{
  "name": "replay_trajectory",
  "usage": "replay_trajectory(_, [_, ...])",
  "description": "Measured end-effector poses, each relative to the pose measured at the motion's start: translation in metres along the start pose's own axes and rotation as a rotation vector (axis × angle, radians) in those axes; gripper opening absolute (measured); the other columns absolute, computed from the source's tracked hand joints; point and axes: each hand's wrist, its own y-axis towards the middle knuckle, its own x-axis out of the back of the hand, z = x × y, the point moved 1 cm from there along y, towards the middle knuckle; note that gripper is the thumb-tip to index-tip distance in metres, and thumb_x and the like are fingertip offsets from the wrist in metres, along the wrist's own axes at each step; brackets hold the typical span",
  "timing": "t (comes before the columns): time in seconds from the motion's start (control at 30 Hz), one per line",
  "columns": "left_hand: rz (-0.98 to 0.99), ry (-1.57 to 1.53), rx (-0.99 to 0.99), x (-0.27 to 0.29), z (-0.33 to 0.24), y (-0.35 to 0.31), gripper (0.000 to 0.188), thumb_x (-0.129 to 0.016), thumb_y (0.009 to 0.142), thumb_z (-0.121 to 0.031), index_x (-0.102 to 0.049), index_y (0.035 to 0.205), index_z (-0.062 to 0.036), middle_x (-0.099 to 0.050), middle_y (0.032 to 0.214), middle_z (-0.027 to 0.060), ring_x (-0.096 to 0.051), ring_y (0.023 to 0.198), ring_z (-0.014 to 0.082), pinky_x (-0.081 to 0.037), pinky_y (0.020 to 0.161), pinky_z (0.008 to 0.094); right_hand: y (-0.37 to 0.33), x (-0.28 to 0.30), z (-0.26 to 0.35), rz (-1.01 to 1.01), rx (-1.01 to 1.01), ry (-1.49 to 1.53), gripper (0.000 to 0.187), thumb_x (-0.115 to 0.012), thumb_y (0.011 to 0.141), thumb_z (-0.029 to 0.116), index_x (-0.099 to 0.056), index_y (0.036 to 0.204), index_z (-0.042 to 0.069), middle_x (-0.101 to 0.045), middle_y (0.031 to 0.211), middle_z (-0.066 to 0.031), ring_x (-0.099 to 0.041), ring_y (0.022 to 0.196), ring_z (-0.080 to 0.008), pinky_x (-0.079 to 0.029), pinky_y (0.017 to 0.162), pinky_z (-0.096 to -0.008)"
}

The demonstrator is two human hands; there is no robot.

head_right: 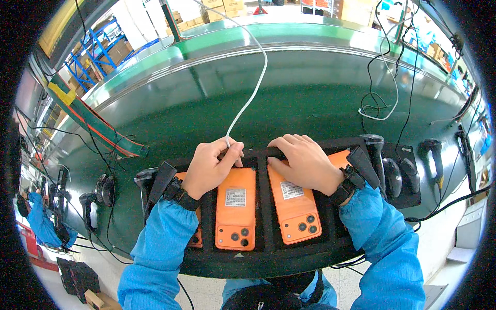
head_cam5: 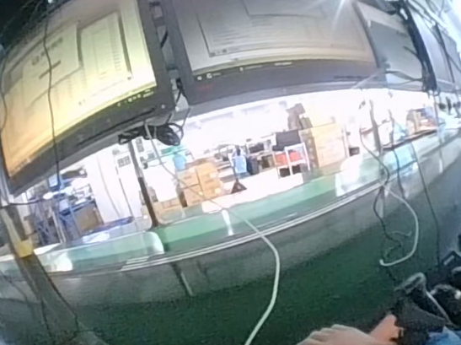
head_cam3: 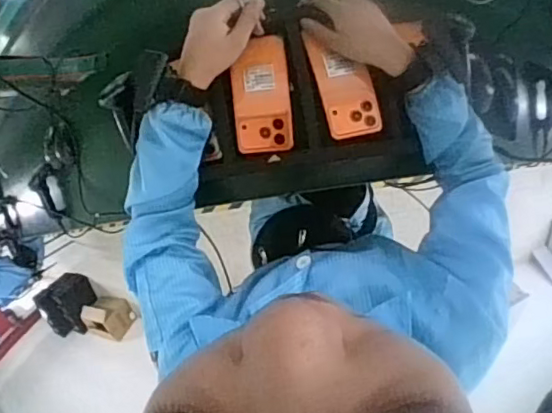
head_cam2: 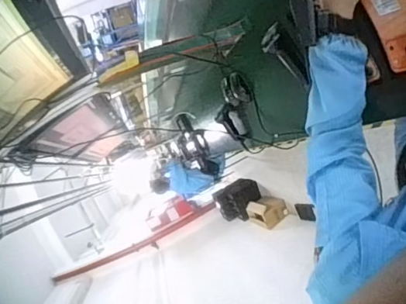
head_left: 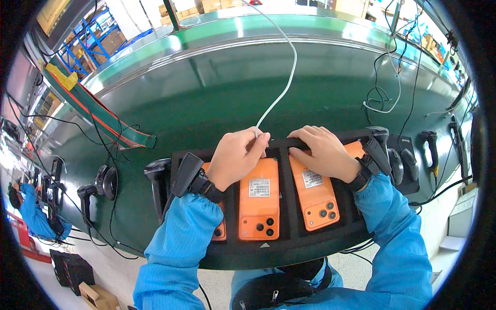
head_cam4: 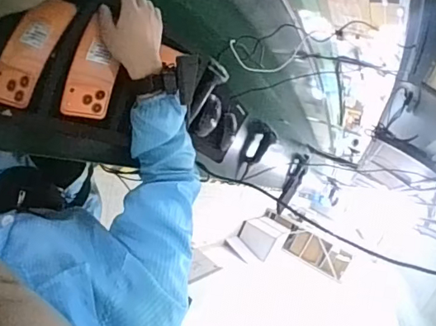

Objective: The recorder is inspecting and adjusting charging cables on several orange handheld electronic devices mounted in a tray on a factory production line.

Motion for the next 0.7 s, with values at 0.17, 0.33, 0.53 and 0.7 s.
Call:
replay_trajectory(0.17, [0.008,0.028,-0.013,0.0004,0.0001,0.0008,0.033,-0.056,0.103,-0.026,-0.065,0.090,0.0031,-0.067,0.069,0.0079,-0.068,0.066,0.0122,-0.052,0.061,0.0259,0.0001,0.0001,-0.0002,-0.004,0.007,-0.002,0.033,-0.064,0.093,0.030,-0.063,0.113,0.004,-0.066,0.103,-0.0159,-0.062,0.102,-0.0342,-0.047,0.093,-0.0439])
replay_trajectory(0.33, [0.002,0.036,-0.020,0.0001,0.0010,0.0009,0.033,-0.057,0.103,-0.026,-0.065,0.089,0.0029,-0.067,0.069,0.0081,-0.068,0.066,0.0119,-0.053,0.060,0.0259,0.0006,0.0006,0.0001,-0.001,0.009,0.002,0.033,-0.064,0.093,0.030,-0.063,0.113,0.004,-0.066,0.103,-0.0161,-0.062,0.102,-0.0344,-0.047,0.094,-0.0440])
replay_trajectory(0.53, [0.001,0.045,-0.021,-0.0009,0.0006,-0.0001,0.032,-0.058,0.102,-0.025,-0.065,0.089,0.0025,-0.068,0.069,0.0081,-0.068,0.066,0.0116,-0.052,0.059,0.0256,-0.0006,0.0024,0.0013,0.009,0.005,0.010,0.033,-0.064,0.093,0.030,-0.063,0.113,0.004,-0.066,0.103,-0.0161,-0.062,0.103,-0.0345,-0.046,0.095,-0.0444])
replay_trajectory(0.7, [0.003,0.027,-0.030,-0.0044,0.0006,0.0008,0.031,-0.059,0.101,-0.025,-0.066,0.088,0.0022,-0.068,0.069,0.0072,-0.068,0.066,0.0107,-0.051,0.060,0.0252,-0.0040,0.0012,-0.0018,-0.001,-0.002,-0.001,0.033,-0.063,0.093,0.030,-0.063,0.113,0.004,-0.066,0.104,-0.0159,-0.062,0.104,-0.0347,-0.046,0.095,-0.0448])
